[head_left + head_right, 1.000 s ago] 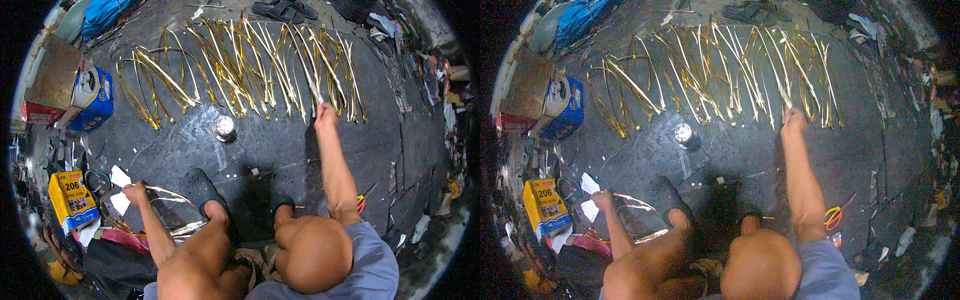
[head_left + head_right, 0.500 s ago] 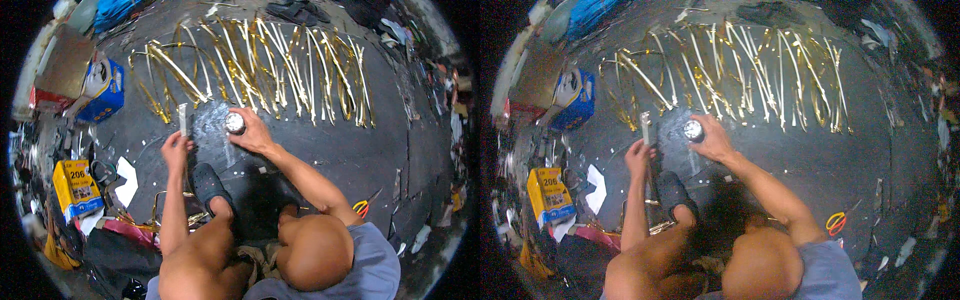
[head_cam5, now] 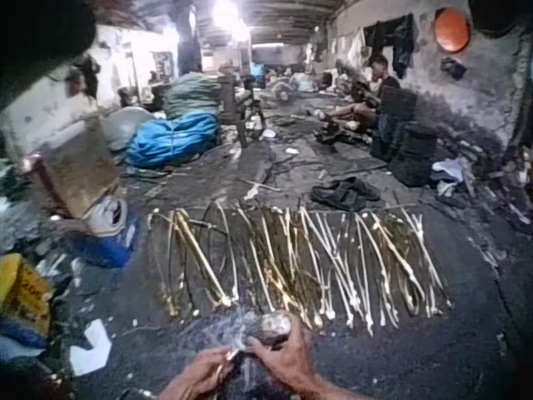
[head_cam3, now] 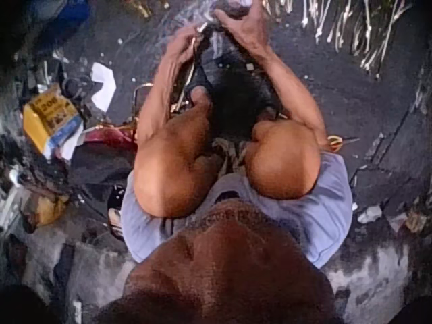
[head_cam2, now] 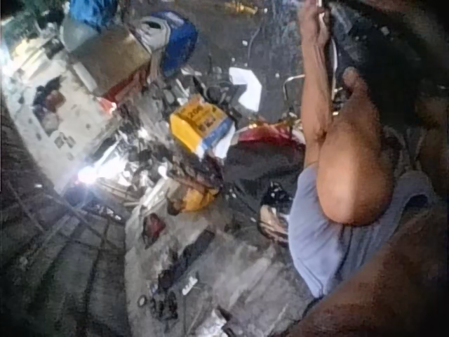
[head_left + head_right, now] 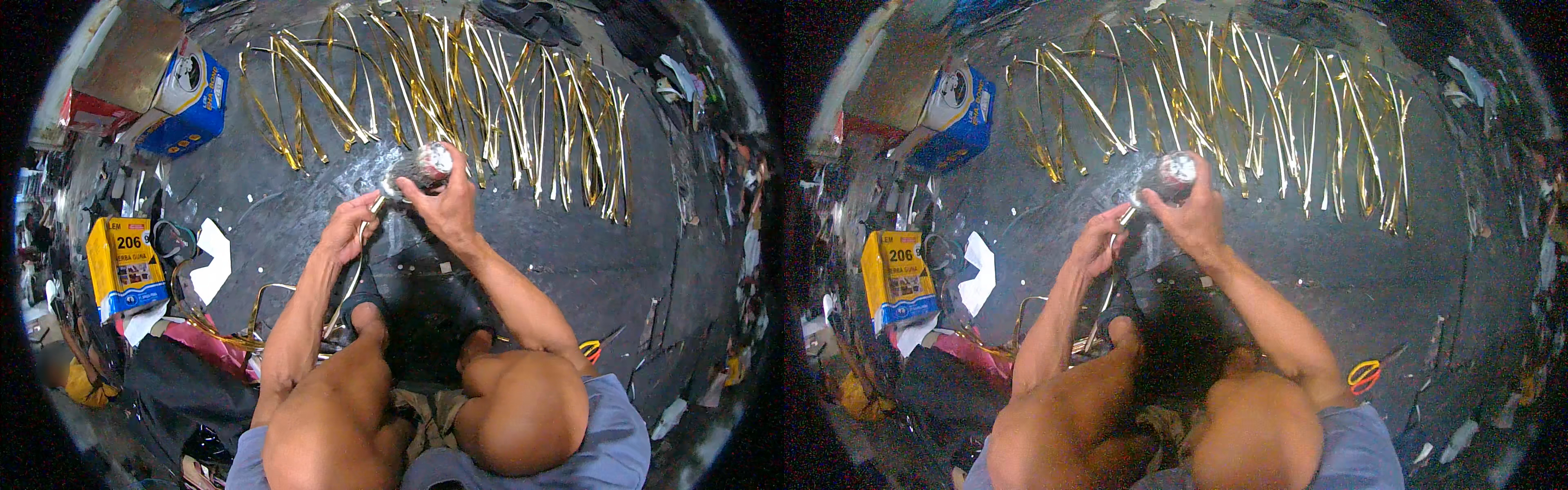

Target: The person sits on the floor and repeatedly wraps thin gold and silver decorative strips around a small cylindrical object. The person picks up each strip, wraps it around the object, and places the finished piece aside. The process is repeated continuously.

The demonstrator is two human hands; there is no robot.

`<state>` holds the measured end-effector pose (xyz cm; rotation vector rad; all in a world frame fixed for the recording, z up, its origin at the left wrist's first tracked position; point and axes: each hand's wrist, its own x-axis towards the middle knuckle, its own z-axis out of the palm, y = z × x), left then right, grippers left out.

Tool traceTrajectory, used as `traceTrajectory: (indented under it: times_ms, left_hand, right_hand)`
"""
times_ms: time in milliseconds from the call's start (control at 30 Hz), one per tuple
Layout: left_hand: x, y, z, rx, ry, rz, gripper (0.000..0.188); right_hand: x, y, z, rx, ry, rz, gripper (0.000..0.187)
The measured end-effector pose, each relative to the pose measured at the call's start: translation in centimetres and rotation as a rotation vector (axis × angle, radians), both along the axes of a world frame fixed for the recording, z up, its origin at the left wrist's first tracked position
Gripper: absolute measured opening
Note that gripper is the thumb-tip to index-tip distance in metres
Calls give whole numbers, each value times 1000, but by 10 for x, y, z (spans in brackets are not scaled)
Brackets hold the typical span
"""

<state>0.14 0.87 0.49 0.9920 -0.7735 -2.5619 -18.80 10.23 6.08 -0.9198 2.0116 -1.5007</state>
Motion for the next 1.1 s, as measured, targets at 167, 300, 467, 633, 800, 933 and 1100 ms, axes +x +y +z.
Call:
traceTrajectory:
  times_ms: [167,300,467,633,800,933,1100]
  left_hand:
    - [4,-6,8,-323,-278,-245,51]
    - [-16,-20,3,-790,-580,-432,30]
    - [-27,-33,-36,-1062,-664,-417,28]
    - [-41,-29,-31,-1175,-733,-457,37]
    - [-52,-3,-3,-1573,-250,-41,68]
    - [-57,3,4,-1339,-305,-97,58]
    - [-64,5,-4,-1441,-326,-79,53]
  right_hand:
    - [-47,22,-34,193,140,-121,75]
    - [-59,31,-24,128,213,-149,83]
    - [-27,8,-22,148,142,97,82]
    - [-8,7,-51,74,663,304,85]
    - [-13,14,-46,69,481,383,84]
    - [-34,13,-71,172,229,208,70]
    - [-55,-13,-124,435,-54,68,58]
